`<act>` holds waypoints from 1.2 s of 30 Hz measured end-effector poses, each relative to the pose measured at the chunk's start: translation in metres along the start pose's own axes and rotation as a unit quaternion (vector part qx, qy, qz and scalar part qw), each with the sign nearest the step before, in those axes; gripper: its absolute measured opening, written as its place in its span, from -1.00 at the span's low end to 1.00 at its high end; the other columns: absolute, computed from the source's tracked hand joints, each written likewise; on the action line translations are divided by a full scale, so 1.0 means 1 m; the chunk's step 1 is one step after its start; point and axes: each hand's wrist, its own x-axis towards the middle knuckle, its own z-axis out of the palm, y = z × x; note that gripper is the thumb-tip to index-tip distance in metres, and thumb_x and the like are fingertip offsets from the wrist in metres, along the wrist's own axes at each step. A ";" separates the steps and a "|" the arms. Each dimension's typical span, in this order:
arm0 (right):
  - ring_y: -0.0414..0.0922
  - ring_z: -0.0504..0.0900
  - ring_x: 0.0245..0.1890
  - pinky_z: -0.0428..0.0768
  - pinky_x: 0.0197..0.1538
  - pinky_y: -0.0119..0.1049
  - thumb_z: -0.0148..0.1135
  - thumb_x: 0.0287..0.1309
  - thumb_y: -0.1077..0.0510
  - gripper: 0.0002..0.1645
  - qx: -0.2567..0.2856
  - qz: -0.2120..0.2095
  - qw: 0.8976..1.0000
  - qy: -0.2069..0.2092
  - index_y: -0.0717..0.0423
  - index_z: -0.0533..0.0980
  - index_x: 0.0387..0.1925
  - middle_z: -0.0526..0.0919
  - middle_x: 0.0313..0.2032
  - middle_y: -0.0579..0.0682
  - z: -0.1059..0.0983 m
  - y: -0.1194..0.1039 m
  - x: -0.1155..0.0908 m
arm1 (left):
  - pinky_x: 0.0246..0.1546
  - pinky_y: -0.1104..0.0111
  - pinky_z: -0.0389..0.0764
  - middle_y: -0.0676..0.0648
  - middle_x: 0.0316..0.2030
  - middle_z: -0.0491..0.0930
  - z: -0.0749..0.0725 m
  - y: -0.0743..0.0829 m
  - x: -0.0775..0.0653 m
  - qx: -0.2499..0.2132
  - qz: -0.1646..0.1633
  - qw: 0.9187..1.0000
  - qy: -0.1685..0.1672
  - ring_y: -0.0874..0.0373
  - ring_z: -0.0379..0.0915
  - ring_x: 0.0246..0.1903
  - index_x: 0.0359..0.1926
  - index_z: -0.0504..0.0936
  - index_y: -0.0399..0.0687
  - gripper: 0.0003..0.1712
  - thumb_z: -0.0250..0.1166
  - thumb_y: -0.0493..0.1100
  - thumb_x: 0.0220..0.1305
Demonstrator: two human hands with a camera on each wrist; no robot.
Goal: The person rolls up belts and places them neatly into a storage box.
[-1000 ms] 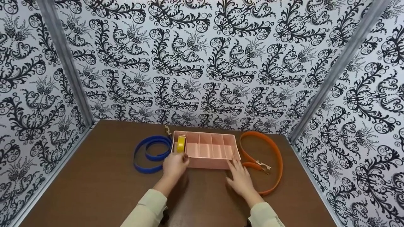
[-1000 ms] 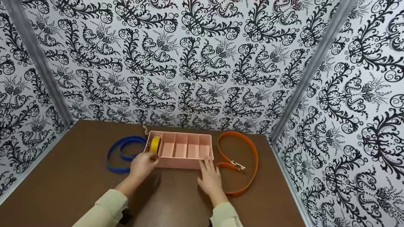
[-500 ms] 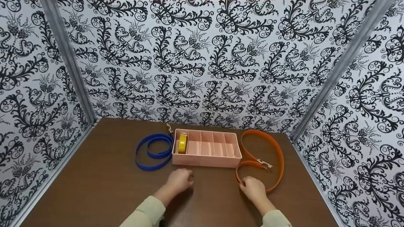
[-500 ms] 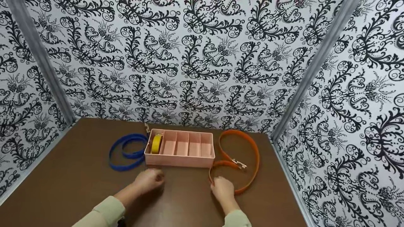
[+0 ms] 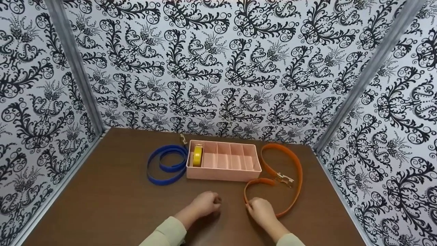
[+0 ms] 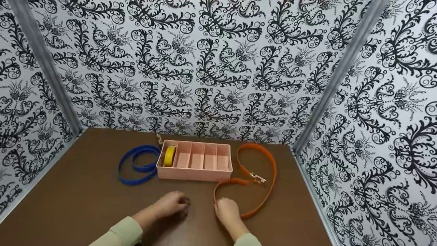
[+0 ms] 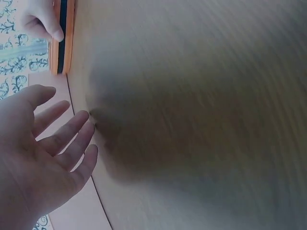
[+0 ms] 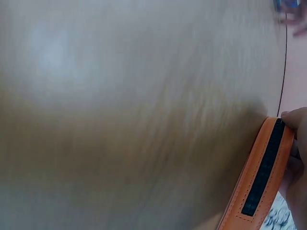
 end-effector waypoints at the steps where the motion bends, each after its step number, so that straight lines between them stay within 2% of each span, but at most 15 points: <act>1: -0.10 0.59 -0.58 0.53 -0.49 -0.15 0.40 0.05 0.21 -0.76 0.002 -0.009 1.000 -0.002 0.09 0.59 -0.67 0.57 -0.61 -0.09 0.001 -0.005 0.001 | -0.17 0.21 0.58 0.01 -0.32 0.61 0.002 0.000 0.001 -0.007 0.000 1.000 0.003 0.13 0.54 -0.28 -0.17 0.67 -0.14 -0.80 0.32 -0.15 0.23; 4: -0.11 0.58 -0.58 0.54 -0.50 -0.17 0.40 0.05 0.19 -0.77 0.005 -0.032 0.999 -0.006 0.09 0.61 -0.65 0.58 -0.60 -0.08 0.004 -0.019 0.003 | -0.12 0.14 0.57 -0.06 -0.26 0.62 0.005 0.003 0.003 -0.037 -0.011 0.999 0.013 0.04 0.56 -0.21 -0.10 0.63 -0.17 -0.76 0.28 -0.12 0.29; 10: -0.14 0.56 -0.60 0.51 -0.53 -0.21 0.42 0.03 0.16 -0.83 0.006 -0.056 0.998 0.001 0.06 0.63 -0.60 0.55 -0.60 -0.12 0.014 -0.041 0.006 | 0.01 -0.01 0.49 -0.26 -0.07 0.58 0.009 0.006 0.005 -0.097 -0.022 0.993 0.055 -0.16 0.51 -0.03 0.08 0.53 -0.34 -0.56 0.29 -0.11 0.31; 14: -0.13 0.55 -0.61 0.47 -0.56 -0.21 0.42 0.02 0.16 -0.75 0.014 -0.067 0.998 -0.004 0.03 0.56 -0.67 0.50 -0.62 -0.14 0.018 -0.054 0.010 | 0.05 -0.02 0.46 -0.26 -0.06 0.57 0.011 0.003 0.007 -0.101 -0.023 0.992 0.076 -0.17 0.49 -0.01 0.08 0.53 -0.33 -0.53 0.37 -0.15 0.23; 17: -0.14 0.53 -0.62 0.47 -0.56 -0.24 0.41 0.04 0.16 -0.70 0.018 -0.069 0.997 -0.013 0.01 0.51 -0.70 0.47 -0.64 -0.15 0.019 -0.061 0.014 | 0.06 0.00 0.45 -0.22 -0.06 0.58 0.013 0.001 0.009 -0.105 -0.010 0.990 0.089 -0.14 0.49 -0.02 0.11 0.55 -0.27 -0.52 0.39 -0.20 0.18; 19: -0.15 0.53 -0.62 0.47 -0.55 -0.25 0.40 0.04 0.16 -0.69 0.012 -0.072 0.997 -0.015 0.00 0.49 -0.70 0.47 -0.64 -0.15 0.020 -0.064 0.016 | 0.04 0.00 0.45 -0.20 -0.08 0.59 0.014 0.000 0.009 -0.112 0.001 0.989 0.094 -0.12 0.49 -0.05 0.15 0.54 -0.26 -0.49 0.38 -0.22 0.18; 22: -0.17 0.55 -0.60 0.49 -0.53 -0.26 0.40 0.05 0.15 -0.73 0.009 -0.086 0.996 -0.016 0.01 0.52 -0.67 0.50 -0.62 -0.15 0.021 -0.069 0.019 | 0.04 -0.01 0.45 -0.23 -0.05 0.57 0.016 -0.001 0.010 -0.116 0.000 0.988 0.102 -0.13 0.48 -0.04 0.24 0.47 -0.27 -0.40 0.38 -0.21 0.18; 24: -0.19 0.56 -0.58 0.50 -0.51 -0.28 0.38 0.08 0.13 -0.78 0.015 -0.100 0.995 -0.019 0.02 0.57 -0.62 0.52 -0.60 -0.16 0.023 -0.071 0.020 | 0.06 -0.01 0.44 -0.27 -0.02 0.55 0.018 -0.001 0.010 -0.113 -0.018 0.987 0.110 -0.17 0.47 0.00 0.28 0.41 -0.31 -0.32 0.40 -0.23 0.16; 26: -0.22 0.55 -0.59 0.48 -0.52 -0.30 0.36 0.12 0.11 -0.79 0.026 -0.114 0.993 -0.023 0.02 0.61 -0.59 0.51 -0.60 -0.18 0.024 -0.071 0.020 | 0.07 -0.03 0.44 -0.31 0.00 0.54 0.018 0.000 0.010 -0.103 -0.035 0.987 0.118 -0.20 0.46 0.02 0.26 0.42 -0.32 -0.33 0.41 -0.28 0.13; 30: -0.26 0.49 -0.59 0.43 -0.53 -0.34 0.32 0.19 0.02 -0.77 0.044 -0.144 0.988 -0.037 -0.01 0.65 -0.54 0.46 -0.59 -0.20 0.025 -0.065 0.020 | 0.00 -0.03 0.48 -0.29 -0.09 0.55 0.016 0.000 0.009 -0.074 -0.045 0.988 0.124 -0.21 0.49 -0.06 0.14 0.53 -0.32 -0.46 0.33 -0.39 0.06; 34: -0.20 0.59 -0.43 0.54 -0.35 -0.30 0.27 0.22 -0.09 -0.72 0.057 -0.164 0.982 -0.069 -0.04 0.73 -0.42 0.59 -0.47 -0.14 0.021 -0.052 0.017 | 0.04 -0.07 0.46 -0.31 0.00 0.51 0.009 -0.006 0.005 -0.060 -0.068 0.988 0.125 -0.23 0.46 0.01 0.14 0.55 -0.22 -0.52 0.26 -0.41 0.14; 36: -0.17 0.61 -0.33 0.58 -0.24 -0.26 0.23 0.23 -0.15 -0.66 0.063 -0.158 0.981 -0.088 -0.04 0.76 -0.32 0.64 -0.40 -0.12 0.018 -0.045 0.016 | 0.08 -0.10 0.42 -0.35 0.06 0.47 0.004 -0.010 0.002 -0.057 -0.082 0.987 0.128 -0.27 0.43 0.07 0.15 0.55 -0.19 -0.52 0.25 -0.42 0.17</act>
